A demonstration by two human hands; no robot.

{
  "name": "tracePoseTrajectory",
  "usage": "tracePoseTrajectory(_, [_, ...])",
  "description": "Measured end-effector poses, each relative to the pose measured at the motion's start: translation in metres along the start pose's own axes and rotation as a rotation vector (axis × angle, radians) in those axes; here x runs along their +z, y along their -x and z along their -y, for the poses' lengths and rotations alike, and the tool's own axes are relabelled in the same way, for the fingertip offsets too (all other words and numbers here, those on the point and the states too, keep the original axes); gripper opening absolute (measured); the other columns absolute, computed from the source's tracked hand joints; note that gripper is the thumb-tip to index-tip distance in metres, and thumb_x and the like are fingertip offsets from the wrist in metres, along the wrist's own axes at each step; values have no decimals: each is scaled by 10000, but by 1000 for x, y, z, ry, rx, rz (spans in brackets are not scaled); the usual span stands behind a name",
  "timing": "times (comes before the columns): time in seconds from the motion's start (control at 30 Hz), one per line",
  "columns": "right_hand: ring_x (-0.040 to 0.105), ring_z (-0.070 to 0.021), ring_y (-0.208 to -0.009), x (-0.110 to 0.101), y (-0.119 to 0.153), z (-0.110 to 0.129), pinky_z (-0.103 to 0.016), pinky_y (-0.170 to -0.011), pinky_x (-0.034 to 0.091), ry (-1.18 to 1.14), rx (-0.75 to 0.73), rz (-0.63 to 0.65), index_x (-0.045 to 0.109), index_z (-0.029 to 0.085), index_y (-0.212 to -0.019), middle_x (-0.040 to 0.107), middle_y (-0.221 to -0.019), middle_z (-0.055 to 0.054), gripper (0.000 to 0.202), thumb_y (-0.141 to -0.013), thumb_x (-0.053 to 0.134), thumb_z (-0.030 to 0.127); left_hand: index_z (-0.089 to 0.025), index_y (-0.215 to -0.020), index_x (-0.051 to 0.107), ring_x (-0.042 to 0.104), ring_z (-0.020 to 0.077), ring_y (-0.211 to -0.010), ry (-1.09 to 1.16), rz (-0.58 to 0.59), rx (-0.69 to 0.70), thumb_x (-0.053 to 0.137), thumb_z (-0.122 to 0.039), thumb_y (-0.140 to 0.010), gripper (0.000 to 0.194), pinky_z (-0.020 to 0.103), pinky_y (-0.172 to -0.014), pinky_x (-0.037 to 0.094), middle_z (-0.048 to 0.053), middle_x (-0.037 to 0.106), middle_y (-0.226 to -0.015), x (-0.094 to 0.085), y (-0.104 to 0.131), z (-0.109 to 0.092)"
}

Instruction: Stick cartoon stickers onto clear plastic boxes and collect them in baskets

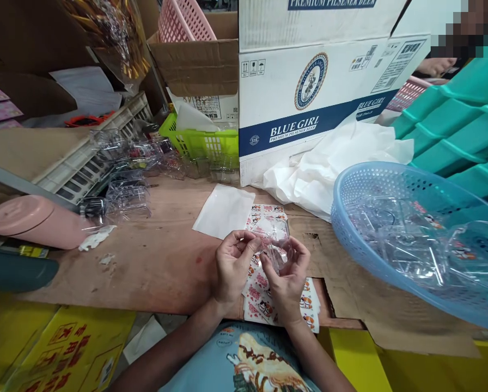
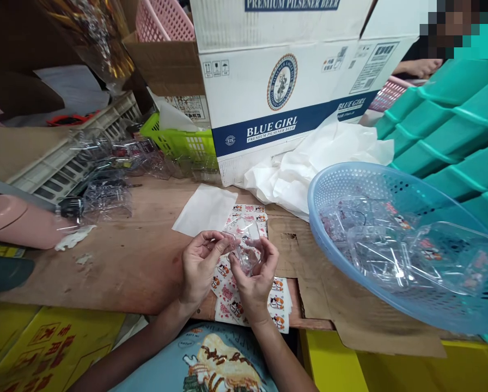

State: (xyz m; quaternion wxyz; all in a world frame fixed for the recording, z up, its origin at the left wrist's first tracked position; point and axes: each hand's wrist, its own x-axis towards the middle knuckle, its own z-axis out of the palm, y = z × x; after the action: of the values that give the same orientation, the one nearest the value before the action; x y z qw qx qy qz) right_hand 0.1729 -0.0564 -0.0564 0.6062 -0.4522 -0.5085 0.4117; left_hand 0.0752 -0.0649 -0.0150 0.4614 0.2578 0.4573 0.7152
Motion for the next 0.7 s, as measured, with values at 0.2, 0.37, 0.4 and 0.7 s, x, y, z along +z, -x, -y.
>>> tracePoseTrajectory(0.2, [542, -200, -1127, -2, 1, -3, -374, -1001, 470, 10, 8, -15, 431, 252, -1283, 498, -1221, -73, 638, -757, 791, 286, -156, -900, 617, 739, 186, -829, -1, -36, -16, 786, -274, -764, 247, 307, -808, 575, 43, 739, -888, -1, -1, 3])
tracePoseTrajectory(0.37, [549, -204, -1111, -2, 0, -3, -384, -1004, 461, 23, -11, -18, 435, 248, -1274, 512, -1186, -65, 637, -748, 792, 287, -159, -901, 611, 717, 168, -819, -65, 4, -8, 737, -306, -816, 211, 305, -826, 562, 39, 719, -885, -3, -2, 1])
tracePoseTrajectory(0.4, [551, -203, -1105, -2, 0, -2, -384, -1000, 464, 23, -15, -15, 436, 246, -1273, 513, -1181, -65, 632, -751, 789, 286, -162, -900, 605, 708, 160, -811, -97, 19, -2, 725, -317, -826, 210, 290, -817, 556, 35, 709, -876, -3, -2, 0])
tracePoseTrajectory(0.7, [559, -208, -1101, -3, -1, -4, -379, -979, 486, 51, -14, -23, 427, 239, -1282, 518, -1193, -76, 646, -748, 783, 304, -179, -894, 572, 689, 141, -785, -169, 28, 42, 731, -332, -816, 234, 252, -766, 539, 19, 687, -859, -3, -5, -2])
